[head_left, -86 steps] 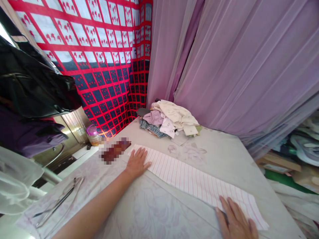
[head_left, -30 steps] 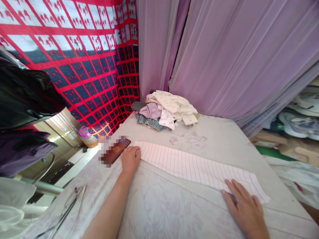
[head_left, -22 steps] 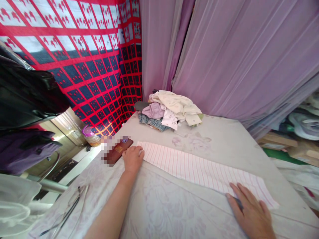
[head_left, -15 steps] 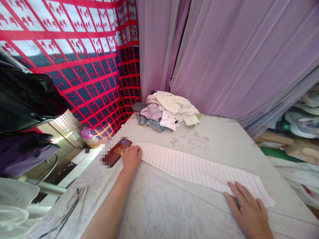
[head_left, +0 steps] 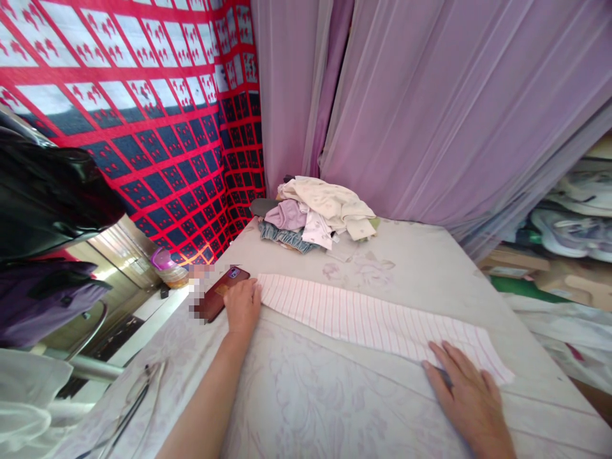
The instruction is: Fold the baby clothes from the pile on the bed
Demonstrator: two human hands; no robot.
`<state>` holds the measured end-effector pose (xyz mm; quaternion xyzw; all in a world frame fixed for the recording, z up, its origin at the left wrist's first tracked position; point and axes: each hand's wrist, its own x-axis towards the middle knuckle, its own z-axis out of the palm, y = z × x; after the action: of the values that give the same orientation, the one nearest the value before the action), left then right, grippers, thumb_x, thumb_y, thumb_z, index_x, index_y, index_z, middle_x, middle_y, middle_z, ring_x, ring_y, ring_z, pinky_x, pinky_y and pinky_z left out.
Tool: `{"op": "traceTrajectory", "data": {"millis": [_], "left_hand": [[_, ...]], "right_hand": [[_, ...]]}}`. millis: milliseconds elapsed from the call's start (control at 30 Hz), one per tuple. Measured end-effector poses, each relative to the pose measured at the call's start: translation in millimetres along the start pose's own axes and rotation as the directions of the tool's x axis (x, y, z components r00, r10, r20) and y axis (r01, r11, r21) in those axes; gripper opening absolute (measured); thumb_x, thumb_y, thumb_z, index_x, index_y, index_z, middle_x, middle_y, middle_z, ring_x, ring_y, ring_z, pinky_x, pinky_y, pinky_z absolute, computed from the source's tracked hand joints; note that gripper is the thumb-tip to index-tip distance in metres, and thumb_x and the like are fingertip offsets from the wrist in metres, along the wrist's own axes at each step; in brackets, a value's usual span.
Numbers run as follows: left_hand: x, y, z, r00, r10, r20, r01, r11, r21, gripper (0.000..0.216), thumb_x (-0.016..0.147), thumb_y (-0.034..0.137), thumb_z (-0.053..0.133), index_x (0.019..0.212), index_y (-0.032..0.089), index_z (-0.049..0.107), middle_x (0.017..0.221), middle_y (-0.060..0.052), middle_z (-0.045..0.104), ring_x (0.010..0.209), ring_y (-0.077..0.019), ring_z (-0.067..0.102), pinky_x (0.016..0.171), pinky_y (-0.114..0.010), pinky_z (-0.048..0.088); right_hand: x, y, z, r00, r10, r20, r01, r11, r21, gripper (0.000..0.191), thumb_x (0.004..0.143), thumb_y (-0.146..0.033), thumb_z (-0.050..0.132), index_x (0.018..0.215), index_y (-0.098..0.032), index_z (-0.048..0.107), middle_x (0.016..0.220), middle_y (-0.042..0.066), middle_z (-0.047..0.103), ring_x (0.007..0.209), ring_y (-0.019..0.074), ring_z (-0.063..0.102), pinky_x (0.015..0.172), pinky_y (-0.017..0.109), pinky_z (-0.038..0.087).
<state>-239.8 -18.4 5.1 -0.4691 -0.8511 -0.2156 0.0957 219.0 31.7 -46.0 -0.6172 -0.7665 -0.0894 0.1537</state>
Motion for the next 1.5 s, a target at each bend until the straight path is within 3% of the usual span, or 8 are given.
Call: {"op": "traceTrajectory", "data": {"millis": [200,400,533,700,967,1167,1333,1500], "left_hand": [[4,-6,-11,0.984,0.061,0.168,-0.083,0.989,0.125,0.037,0.091,0.039,0.044,0.115,0.017,0.062,0.108,-0.011,0.067,0.103,-0.0275,0.057,0.09,-0.039,0.041],[41,-5,-12,0.924,0.231,0.305,-0.264,0.962,0.068,0.038,0.092,0.028,0.04,0.124,0.019,0.058,0.122,-0.01,0.062,0.112,-0.0225,0.054,0.098,-0.033,0.037],[67,-2,-10,0.87,0.29,0.398,-0.335,0.941,0.047,0.028,0.088,0.028,0.047,0.109,0.023,0.066,0.11,-0.006,0.069,0.104,-0.0207,0.059,0.094,-0.031,0.04],[77,3,-15,0.867,0.267,0.421,-0.339,0.935,0.105,0.022,0.087,0.03,0.049,0.096,0.022,0.068,0.096,-0.009,0.07,0.096,-0.0238,0.061,0.084,-0.033,0.042],[78,3,-16,0.866,0.255,0.429,-0.343,0.928,0.142,0.023,0.088,0.031,0.048,0.099,0.023,0.067,0.093,-0.009,0.071,0.094,-0.026,0.062,0.082,-0.036,0.043],[64,8,-18,0.877,0.303,0.372,-0.365,0.925,0.107,0.034,0.09,0.026,0.043,0.117,0.02,0.063,0.122,-0.01,0.062,0.113,-0.0241,0.055,0.098,-0.035,0.039],[28,23,-3,0.785,0.45,0.426,-0.462,0.883,-0.082,0.046,0.093,0.039,0.039,0.133,0.02,0.051,0.142,-0.009,0.047,0.134,-0.0244,0.038,0.11,-0.04,0.026],[13,26,5,0.781,0.403,0.477,-0.43,0.901,-0.057,0.058,0.091,0.05,0.04,0.142,0.02,0.039,0.151,-0.009,0.033,0.142,-0.0294,0.021,0.113,-0.05,0.018]], "right_hand": [[1,-2,0,1.0,0.014,0.011,-0.014,1.0,0.003,0.058,0.087,-0.053,0.021,0.123,-0.023,0.056,0.135,0.01,0.052,0.124,0.026,0.046,0.103,0.053,0.031],[2,3,3,0.999,0.015,0.04,-0.016,1.0,0.017,0.056,0.086,-0.053,0.026,0.125,-0.025,0.056,0.136,0.009,0.051,0.125,0.0264,0.046,0.102,0.053,0.031],[3,7,6,0.998,0.016,0.068,-0.018,1.0,0.02,0.053,0.086,-0.052,0.031,0.126,-0.028,0.055,0.137,0.007,0.051,0.126,0.0267,0.045,0.102,0.053,0.032],[2,10,8,0.997,0.013,0.082,-0.016,1.0,0.027,0.053,0.086,-0.053,0.033,0.127,-0.027,0.055,0.138,0.008,0.05,0.126,0.0277,0.044,0.102,0.053,0.032],[2,10,6,0.996,0.012,0.083,-0.014,1.0,0.019,0.054,0.087,-0.053,0.031,0.127,-0.026,0.054,0.139,0.008,0.049,0.127,0.0272,0.043,0.101,0.054,0.032],[3,5,1,0.998,0.005,0.061,-0.006,1.0,0.016,0.054,0.087,-0.052,0.03,0.126,-0.025,0.056,0.137,0.009,0.051,0.125,0.0278,0.045,0.101,0.054,0.033],[2,-5,-7,0.999,0.027,0.046,-0.028,1.0,0.015,0.052,0.089,-0.049,0.028,0.126,-0.024,0.056,0.136,0.009,0.052,0.126,0.0271,0.044,0.103,0.054,0.03],[2,-8,-10,0.999,0.023,0.048,-0.023,1.0,-0.001,0.05,0.09,-0.047,0.028,0.126,-0.025,0.055,0.137,0.009,0.051,0.127,0.0256,0.043,0.104,0.052,0.03]]}}
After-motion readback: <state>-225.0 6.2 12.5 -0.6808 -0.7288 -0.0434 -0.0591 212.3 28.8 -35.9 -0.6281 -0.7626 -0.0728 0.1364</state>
